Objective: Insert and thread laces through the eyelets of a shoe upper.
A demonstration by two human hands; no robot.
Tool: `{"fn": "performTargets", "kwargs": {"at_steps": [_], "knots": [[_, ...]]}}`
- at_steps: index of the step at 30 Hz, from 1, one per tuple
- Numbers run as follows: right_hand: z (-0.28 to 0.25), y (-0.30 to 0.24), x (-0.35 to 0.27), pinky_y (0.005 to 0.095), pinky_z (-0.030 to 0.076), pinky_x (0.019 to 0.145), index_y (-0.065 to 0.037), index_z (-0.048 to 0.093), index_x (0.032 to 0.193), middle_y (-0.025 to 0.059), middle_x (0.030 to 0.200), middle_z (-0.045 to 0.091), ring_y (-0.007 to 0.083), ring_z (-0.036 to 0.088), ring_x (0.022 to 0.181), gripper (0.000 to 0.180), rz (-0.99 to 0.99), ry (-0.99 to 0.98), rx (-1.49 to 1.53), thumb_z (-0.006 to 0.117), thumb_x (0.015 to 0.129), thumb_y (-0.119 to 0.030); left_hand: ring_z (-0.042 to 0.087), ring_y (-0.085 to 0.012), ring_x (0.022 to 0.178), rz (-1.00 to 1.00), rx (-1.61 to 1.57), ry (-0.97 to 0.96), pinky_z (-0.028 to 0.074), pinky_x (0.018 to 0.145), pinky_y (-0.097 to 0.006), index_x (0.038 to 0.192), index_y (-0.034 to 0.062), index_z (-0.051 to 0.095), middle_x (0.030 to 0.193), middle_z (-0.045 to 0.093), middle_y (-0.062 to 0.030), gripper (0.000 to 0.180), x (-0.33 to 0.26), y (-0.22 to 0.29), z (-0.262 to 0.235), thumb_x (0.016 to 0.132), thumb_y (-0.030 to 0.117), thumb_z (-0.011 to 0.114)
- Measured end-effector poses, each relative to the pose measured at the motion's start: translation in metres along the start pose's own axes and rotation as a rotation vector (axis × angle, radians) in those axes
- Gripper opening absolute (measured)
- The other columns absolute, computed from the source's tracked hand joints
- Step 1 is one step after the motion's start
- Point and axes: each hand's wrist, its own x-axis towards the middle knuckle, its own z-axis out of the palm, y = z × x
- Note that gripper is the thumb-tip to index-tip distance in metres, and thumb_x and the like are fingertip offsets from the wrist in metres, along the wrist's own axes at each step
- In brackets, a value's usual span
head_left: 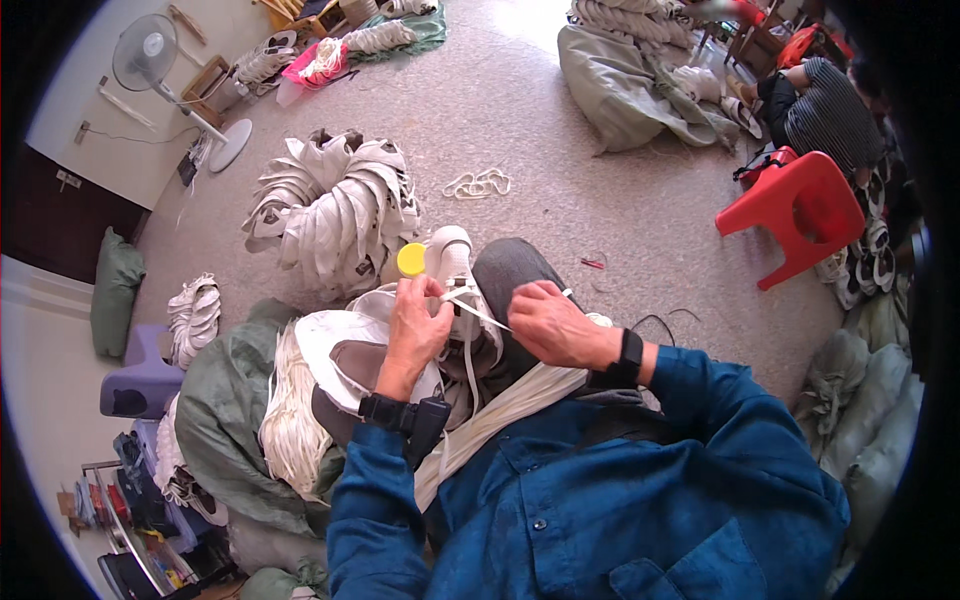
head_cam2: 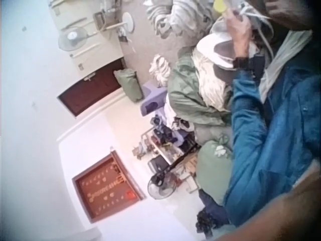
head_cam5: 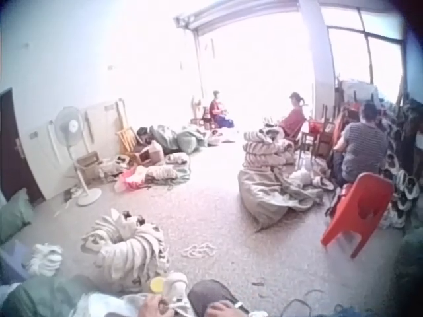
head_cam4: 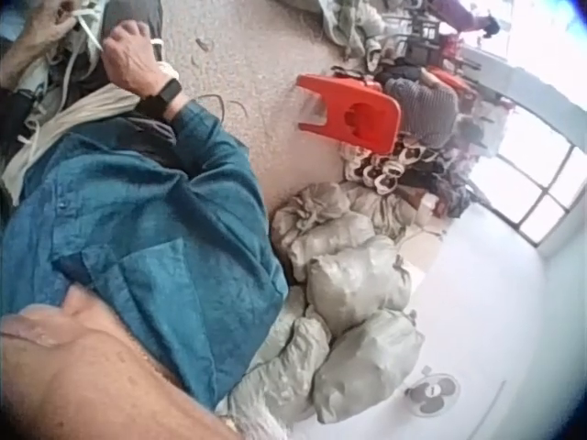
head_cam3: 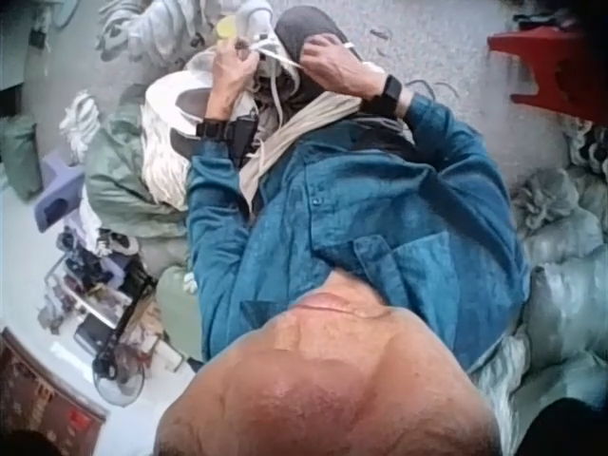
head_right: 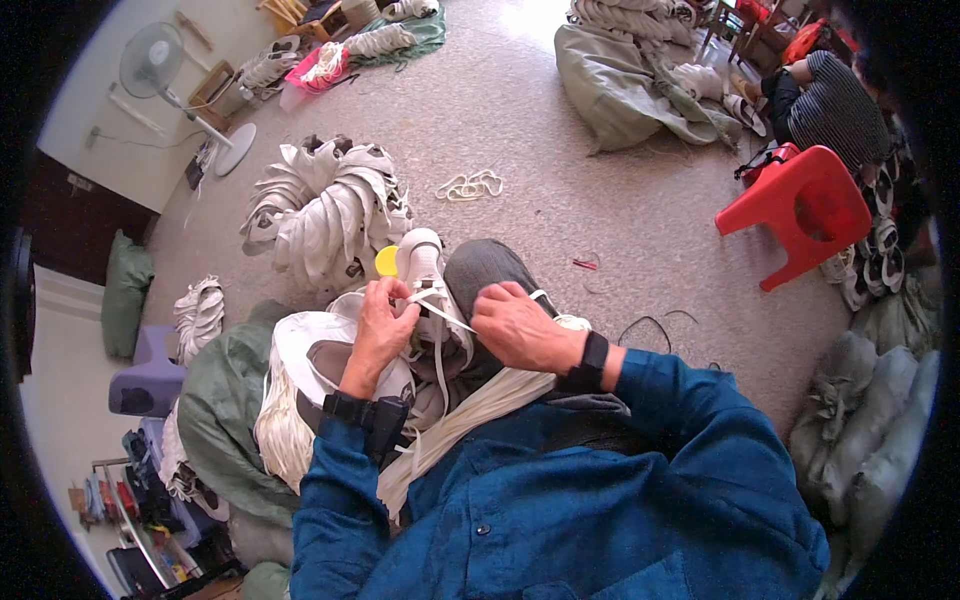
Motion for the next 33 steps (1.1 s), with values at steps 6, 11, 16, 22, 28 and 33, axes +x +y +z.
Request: {"fn": "performTargets", "kwargs": {"at_steps": [6,11,16,22,28,33], "knots": [[-0.003,-0.009,-0.012,0.0425,0.039,0.091,-0.007,0.057,0.077,0.0087,0.086,0.057,0.0282,0.054,0.101,0.014,0.084,0.028,0.010,0.068,0.080,-0.015,0.056,-0.0359,0.094,-0.002,-0.027,0.044,0.047,0.082,-0.044,0.098,0.0027,0.055,0.097,0.055,-0.0178,0.020,0.000,0.007,0.005,0.079,0.006,0.062],[0.024,-0.006,-0.014,0.0455,0.041,0.088,-0.008,0.055,0.073,0.0093,0.082,0.055,0.0314,0.056,0.099,0.018,0.072,0.253,0.030,0.071,0.075,-0.016,0.057,-0.0401,0.102,0.048,0.100,0.101,0.048,0.088,-0.047,0.111,0.0025,0.056,0.108,0.056,-0.0201,0.032,-0.022,0.009,0.003,0.082,0.009,0.066],[0.016,-0.009,-0.021,0.0423,0.040,0.092,-0.008,0.057,0.079,0.0077,0.086,0.058,0.0290,0.056,0.102,0.022,0.093,0.195,0.100,0.071,0.083,-0.023,0.052,-0.0414,0.111,0.166,0.189,0.159,0.043,0.097,-0.049,0.121,-0.0007,0.052,0.116,0.053,-0.0228,0.047,-0.044,0.023,0.008,0.077,0.007,0.067],[0.009,-0.019,-0.021,0.0448,0.040,0.096,-0.006,0.058,0.090,0.0091,0.102,0.059,0.0297,0.055,0.109,0.019,0.091,0.192,0.083,0.071,0.083,-0.018,0.051,-0.0389,0.119,0.208,0.160,0.181,0.041,0.102,-0.049,0.119,0.0014,0.056,0.126,0.051,-0.0209,0.050,-0.061,0.057,-0.015,0.074,0.010,0.074],[0.010,0.021,0.026,0.0461,0.041,0.097,-0.005,0.057,0.091,0.0135,0.117,0.057,0.0340,0.054,0.113,0.016,0.132,0.259,-0.025,0.065,0.087,-0.017,0.059,-0.0381,0.105,0.111,0.259,0.162,0.046,0.093,-0.045,0.115,0.0018,0.060,0.112,0.061,-0.0186,0.043,-0.056,-0.001,-0.047,0.074,0.009,0.071],[0.015,0.050,0.051,0.0462,0.038,0.101,-0.006,0.057,0.085,0.0115,0.120,0.059,0.0338,0.053,0.117,0.017,0.243,0.047,0.147,0.063,0.085,-0.022,0.064,-0.0340,0.082,-0.073,-0.123,-0.069,0.052,0.076,-0.042,0.096,-0.0007,0.066,0.087,0.063,-0.0188,0.020,-0.063,-0.038,-0.037,0.083,0.014,0.062]]}}
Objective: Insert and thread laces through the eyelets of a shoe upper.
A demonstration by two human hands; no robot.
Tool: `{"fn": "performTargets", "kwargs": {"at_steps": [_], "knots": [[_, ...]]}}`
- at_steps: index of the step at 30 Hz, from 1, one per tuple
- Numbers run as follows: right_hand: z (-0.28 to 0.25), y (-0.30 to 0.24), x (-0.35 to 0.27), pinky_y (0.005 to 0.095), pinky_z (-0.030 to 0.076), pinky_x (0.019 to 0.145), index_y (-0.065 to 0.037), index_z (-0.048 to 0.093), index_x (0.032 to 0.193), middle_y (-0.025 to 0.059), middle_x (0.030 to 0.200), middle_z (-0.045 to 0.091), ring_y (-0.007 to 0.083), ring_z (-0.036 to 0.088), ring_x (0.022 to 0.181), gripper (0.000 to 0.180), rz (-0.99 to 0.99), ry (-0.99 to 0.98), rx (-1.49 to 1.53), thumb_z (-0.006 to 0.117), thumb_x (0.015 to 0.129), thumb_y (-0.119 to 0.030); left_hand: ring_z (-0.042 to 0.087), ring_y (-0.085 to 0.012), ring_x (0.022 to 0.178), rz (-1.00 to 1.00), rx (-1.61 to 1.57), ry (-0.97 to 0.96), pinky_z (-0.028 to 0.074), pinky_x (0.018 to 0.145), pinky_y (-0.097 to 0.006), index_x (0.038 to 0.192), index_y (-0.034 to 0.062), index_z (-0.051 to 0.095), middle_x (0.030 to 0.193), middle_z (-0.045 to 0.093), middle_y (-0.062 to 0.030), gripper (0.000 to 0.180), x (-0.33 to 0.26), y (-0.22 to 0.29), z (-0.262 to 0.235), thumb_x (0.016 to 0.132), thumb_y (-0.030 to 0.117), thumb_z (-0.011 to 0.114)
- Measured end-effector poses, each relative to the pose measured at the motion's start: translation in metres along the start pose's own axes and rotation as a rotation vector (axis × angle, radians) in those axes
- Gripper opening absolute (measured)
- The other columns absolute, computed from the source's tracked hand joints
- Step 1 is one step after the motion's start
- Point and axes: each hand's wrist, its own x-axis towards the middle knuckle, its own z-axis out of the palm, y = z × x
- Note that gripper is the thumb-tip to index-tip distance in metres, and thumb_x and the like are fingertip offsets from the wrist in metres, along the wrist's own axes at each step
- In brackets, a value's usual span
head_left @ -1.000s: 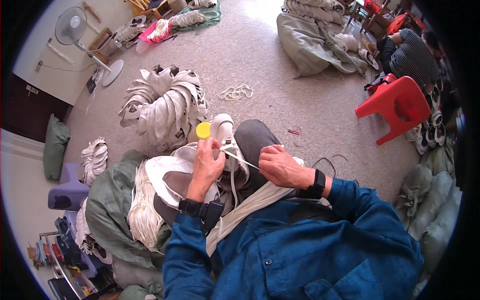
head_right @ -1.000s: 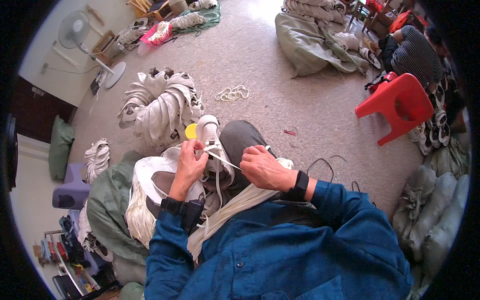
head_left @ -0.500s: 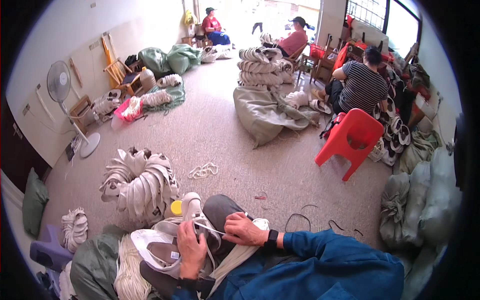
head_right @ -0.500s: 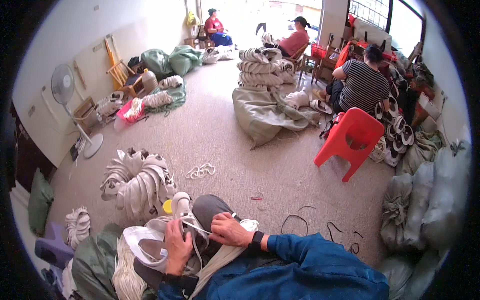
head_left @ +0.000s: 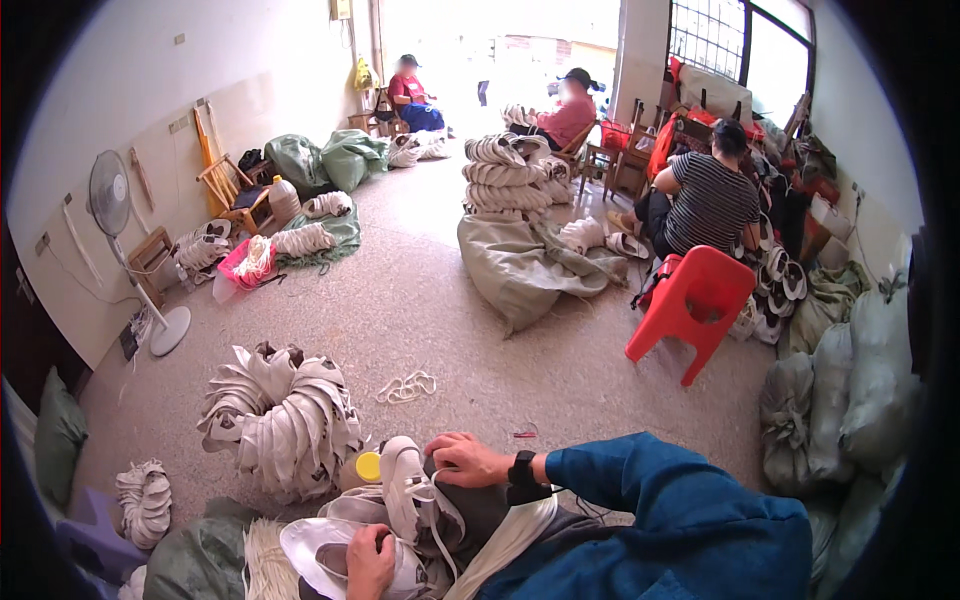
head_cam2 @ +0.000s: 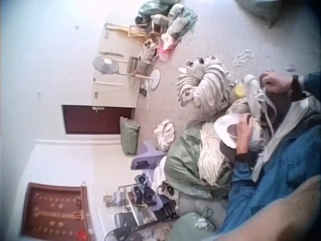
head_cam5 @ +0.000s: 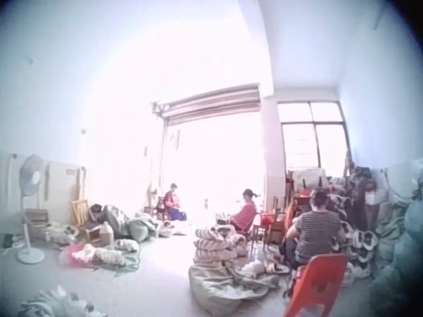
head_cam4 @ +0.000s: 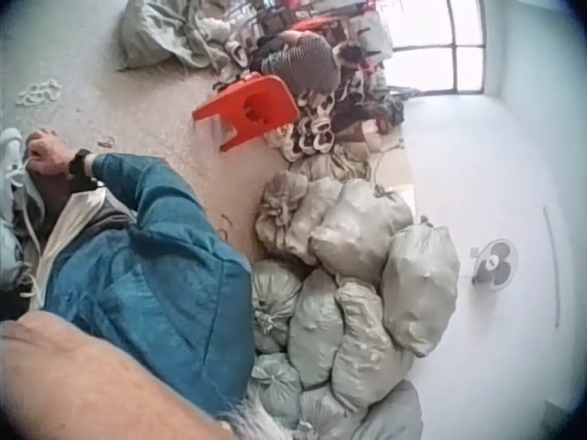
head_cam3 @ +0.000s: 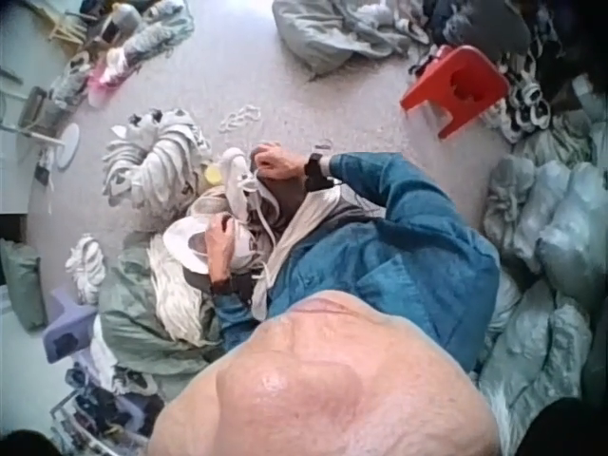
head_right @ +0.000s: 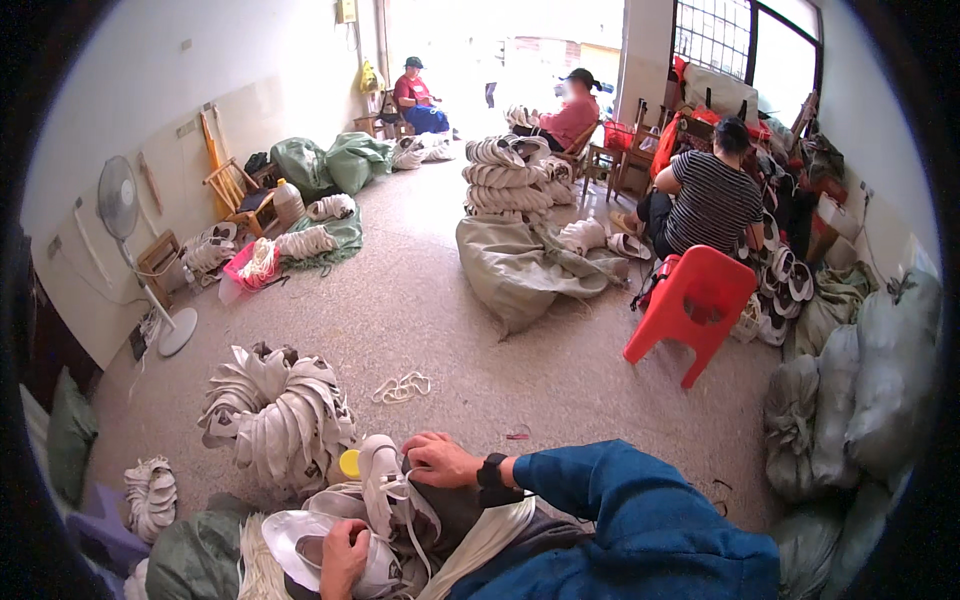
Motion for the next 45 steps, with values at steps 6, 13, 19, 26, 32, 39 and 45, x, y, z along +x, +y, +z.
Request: {"fn": "performTargets", "kwargs": {"at_steps": [6,13,19,26,32,39,45], "knots": [[0.006,0.007,0.018,0.0453,0.039,0.099,-0.007,0.061,0.084,0.0089,0.112,0.065,0.0301,0.056,0.114,0.018,0.176,-0.050,0.059,0.062,0.083,-0.026,0.064,-0.0412,0.099,-0.034,0.069,-0.079,0.050,0.085,-0.046,0.111,0.0033,0.065,0.104,0.067,-0.0252,0.026,0.014,0.017,-0.008,0.094,0.022,0.059],[0.017,-0.005,0.022,0.0427,0.043,0.094,-0.007,0.063,0.102,0.0114,0.108,0.063,0.0314,0.057,0.110,0.026,0.285,0.114,-0.112,0.062,0.086,-0.028,0.063,-0.0431,0.096,-0.017,0.088,-0.037,0.050,0.083,-0.048,0.109,0.0027,0.064,0.100,0.066,-0.0256,0.025,0.013,0.011,-0.008,0.093,0.021,0.059],[0.020,0.001,0.019,0.0435,0.044,0.094,-0.008,0.064,0.107,0.0116,0.108,0.063,0.0312,0.058,0.109,0.028,0.208,0.079,-0.170,0.061,0.087,-0.027,0.063,-0.0411,0.095,0.001,0.077,-0.026,0.050,0.083,-0.048,0.108,0.0028,0.064,0.100,0.066,-0.0240,0.023,0.012,0.008,-0.006,0.092,0.020,0.060],[0.019,-0.002,0.018,0.0435,0.044,0.093,-0.008,0.066,0.108,0.0108,0.109,0.063,0.0309,0.058,0.109,0.026,0.172,0.087,-0.194,0.060,0.088,-0.025,0.062,-0.0408,0.094,0.002,0.083,-0.037,0.050,0.083,-0.047,0.107,0.0028,0.064,0.099,0.065,-0.0230,0.022,0.012,0.008,-0.007,0.092,0.019,0.060],[0.017,-0.003,0.018,0.0432,0.044,0.093,-0.008,0.065,0.108,0.0108,0.109,0.063,0.0306,0.059,0.108,0.027,0.173,0.083,-0.197,0.061,0.088,-0.026,0.061,-0.0421,0.094,0.003,0.068,-0.055,0.049,0.082,-0.048,0.107,0.0025,0.064,0.099,0.065,-0.0240,0.022,0.012,0.013,-0.009,0.092,0.019,0.060],[0.017,-0.003,0.018,0.0433,0.043,0.095,-0.007,0.065,0.108,0.0107,0.110,0.063,0.0301,0.058,0.109,0.027,0.178,0.077,-0.180,0.061,0.088,-0.025,0.061,-0.0427,0.095,0.016,0.070,-0.028,0.049,0.082,-0.049,0.106,0.0022,0.063,0.099,0.065,-0.0247,0.022,0.012,0.007,-0.005,0.093,0.020,0.059],[0.015,-0.005,0.019,0.0435,0.043,0.096,-0.007,0.065,0.109,0.0112,0.110,0.062,0.0305,0.058,0.110,0.027,0.183,0.068,-0.181,0.061,0.088,-0.024,0.061,-0.0432,0.095,-0.005,0.073,-0.034,0.048,0.083,-0.049,0.106,0.0026,0.064,0.099,0.065,-0.0248,0.022,0.013,0.008,-0.006,0.093,0.020,0.058]]}}
